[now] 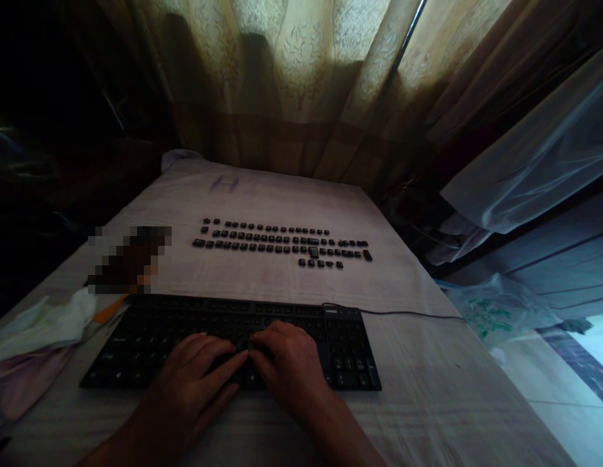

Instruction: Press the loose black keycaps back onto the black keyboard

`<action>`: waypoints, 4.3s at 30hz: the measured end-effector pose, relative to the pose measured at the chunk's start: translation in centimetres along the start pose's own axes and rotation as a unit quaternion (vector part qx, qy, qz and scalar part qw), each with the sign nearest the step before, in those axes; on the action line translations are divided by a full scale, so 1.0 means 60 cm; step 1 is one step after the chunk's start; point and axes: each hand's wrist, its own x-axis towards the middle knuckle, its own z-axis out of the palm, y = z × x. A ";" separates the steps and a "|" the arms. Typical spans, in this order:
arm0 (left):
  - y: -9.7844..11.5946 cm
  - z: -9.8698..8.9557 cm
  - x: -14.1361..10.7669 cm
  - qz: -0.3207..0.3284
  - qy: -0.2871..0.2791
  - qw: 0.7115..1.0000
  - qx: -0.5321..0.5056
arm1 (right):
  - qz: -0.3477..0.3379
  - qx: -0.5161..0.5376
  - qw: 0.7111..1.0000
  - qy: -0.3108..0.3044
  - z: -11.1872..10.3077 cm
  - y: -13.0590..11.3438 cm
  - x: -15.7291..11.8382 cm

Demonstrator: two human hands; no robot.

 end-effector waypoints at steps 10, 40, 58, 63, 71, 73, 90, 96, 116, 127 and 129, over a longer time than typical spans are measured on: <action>0.001 0.012 -0.010 -0.007 -0.027 0.999 0.019 | -0.024 0.003 1.000 -0.016 -0.001 0.006 -0.002; 0.013 0.027 -0.014 -0.055 -0.003 0.998 0.026 | -0.008 -0.064 0.998 -0.028 0.006 0.002 -0.002; 0.014 0.011 0.000 -0.032 -0.005 0.999 0.040 | -0.040 0.193 0.969 0.148 -0.025 0.025 -0.003; 0.010 0.007 0.002 -0.014 -0.020 0.999 0.045 | -0.015 0.201 0.955 0.216 -0.042 0.035 -0.002; 0.011 0.003 0.000 -0.014 -0.028 0.999 0.041 | 0.024 0.199 0.951 0.237 -0.052 0.042 0.000; 0.011 0.002 0.001 -0.015 -0.029 0.999 0.041 | 0.024 0.198 0.952 0.234 -0.053 0.041 0.000; -0.007 0.037 -0.021 0.004 0.015 0.999 0.050 | 0.029 0.136 0.958 0.251 -0.050 0.075 0.004; -0.016 0.060 -0.024 0.017 0.104 0.992 0.068 | 0.015 -0.104 0.974 0.199 -0.083 0.105 0.043; -0.029 0.047 -0.019 0.041 0.138 0.987 0.073 | 0.051 -0.338 0.936 0.086 -0.103 0.144 0.176; -0.011 0.025 -0.020 0.006 -0.019 1.000 0.024 | 0.045 -0.351 0.934 0.040 -0.097 0.123 0.173; -0.011 0.020 -0.018 0.001 -0.005 1.000 0.024 | 0.037 -0.351 0.935 0.034 -0.097 0.119 0.170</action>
